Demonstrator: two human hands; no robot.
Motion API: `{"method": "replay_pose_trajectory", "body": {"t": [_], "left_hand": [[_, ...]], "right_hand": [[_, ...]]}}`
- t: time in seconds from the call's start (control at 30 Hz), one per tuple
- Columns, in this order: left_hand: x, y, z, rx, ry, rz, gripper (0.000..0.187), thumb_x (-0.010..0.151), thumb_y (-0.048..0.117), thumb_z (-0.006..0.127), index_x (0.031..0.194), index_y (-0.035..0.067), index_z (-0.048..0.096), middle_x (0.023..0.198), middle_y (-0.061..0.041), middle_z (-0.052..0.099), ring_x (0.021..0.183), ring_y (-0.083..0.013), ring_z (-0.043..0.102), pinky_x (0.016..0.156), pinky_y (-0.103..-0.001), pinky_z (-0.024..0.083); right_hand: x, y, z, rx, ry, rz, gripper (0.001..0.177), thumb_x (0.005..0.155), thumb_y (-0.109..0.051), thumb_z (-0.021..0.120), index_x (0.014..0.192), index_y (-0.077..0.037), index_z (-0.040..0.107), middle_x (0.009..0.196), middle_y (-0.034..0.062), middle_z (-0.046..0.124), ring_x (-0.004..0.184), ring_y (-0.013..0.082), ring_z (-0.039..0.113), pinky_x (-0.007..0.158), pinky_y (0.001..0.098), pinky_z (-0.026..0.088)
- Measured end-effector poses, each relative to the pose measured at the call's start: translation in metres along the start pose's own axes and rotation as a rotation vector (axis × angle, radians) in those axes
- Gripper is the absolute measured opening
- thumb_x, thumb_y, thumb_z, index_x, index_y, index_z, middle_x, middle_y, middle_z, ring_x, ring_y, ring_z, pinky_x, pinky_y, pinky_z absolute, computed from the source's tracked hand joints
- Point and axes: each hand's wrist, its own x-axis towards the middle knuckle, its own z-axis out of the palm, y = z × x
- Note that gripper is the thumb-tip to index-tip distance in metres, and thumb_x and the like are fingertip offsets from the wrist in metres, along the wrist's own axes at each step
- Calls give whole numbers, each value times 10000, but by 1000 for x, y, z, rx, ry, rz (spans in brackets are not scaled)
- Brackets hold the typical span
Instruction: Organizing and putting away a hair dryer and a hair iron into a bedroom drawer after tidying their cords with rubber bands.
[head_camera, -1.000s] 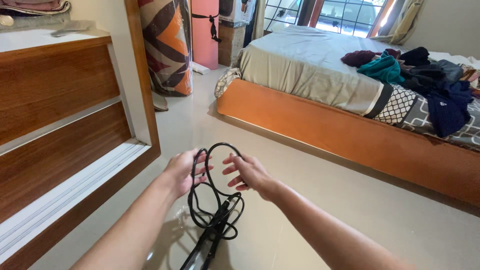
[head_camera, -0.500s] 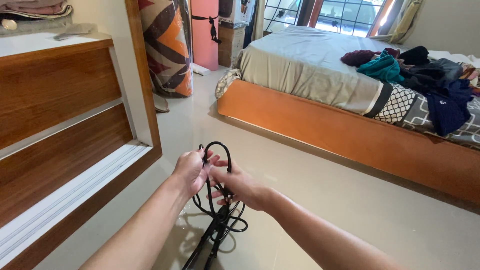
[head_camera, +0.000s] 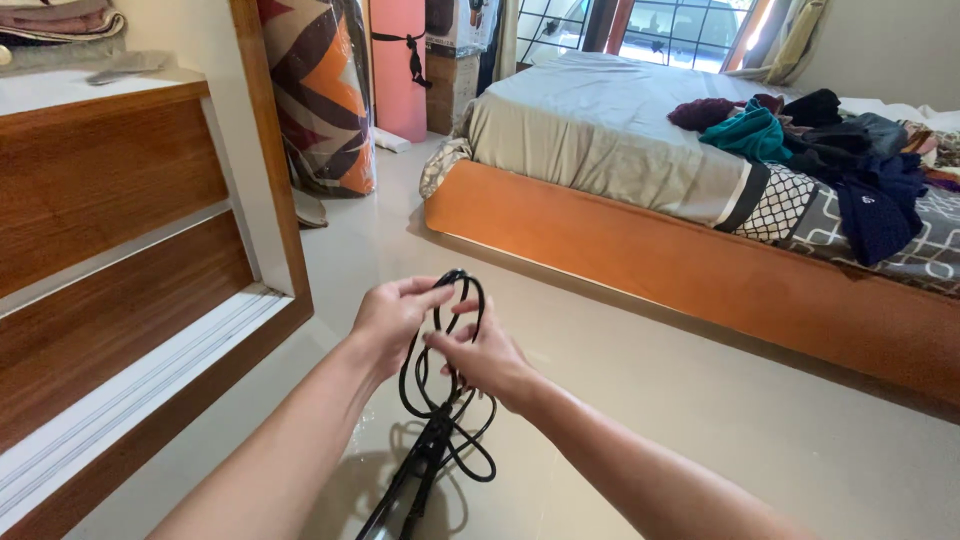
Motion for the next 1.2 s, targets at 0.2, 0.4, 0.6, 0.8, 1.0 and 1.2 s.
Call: {"method": "replay_pose_trajectory", "body": {"t": [0.2,0.4,0.6,0.8,1.0,1.2], "left_hand": [[-6,27,31,-167,26,-18,342,888,131,750,1197,1,685,1039,-127,755,921,-244,716,703,-360,611],[-5,31,19,-181,-109,-56,302,872,167,745,1157,68,730,962,-116,784,739,-218,722,556,-342,529],[-50,58,49,177,-12,-69,299,811,209,832,1067,73,761,927,-86,749,719,-210,637,575,-353,509],[-20,22,11,212,121,61,364,970,341,623,1175,50,697,1224,-148,692,1188,-235,597,1017,-377,422],[-23,-2,7,473,82,105,661,790,79,681,1376,161,387,1455,-107,499,1323,-224,503,1053,-381,448],[-35,-19,9,805,33,133,378,840,114,679,1217,151,679,1287,-112,657,1166,-218,642,1008,-352,501]], "right_hand": [[22,-4,-23,126,-113,-101,874,738,-356,789,1437,-148,309,1158,67,610,991,151,673,749,337,600],[0,-37,-19,207,-200,-20,783,792,-308,735,1420,-191,282,1127,26,649,1022,104,666,803,320,560],[49,19,2,186,-106,-205,199,938,-209,546,1001,-37,622,792,76,638,713,169,650,615,315,525],[-6,-69,-31,-259,48,-82,458,1010,-516,526,883,-78,573,711,98,554,640,183,580,512,310,460],[26,-45,-61,305,-193,-201,434,965,-569,505,936,-140,566,1403,-94,628,1129,118,624,830,338,567],[33,-62,-67,614,-294,-244,372,1040,-540,479,1168,-198,551,1451,72,655,1203,167,573,947,362,523]]}}
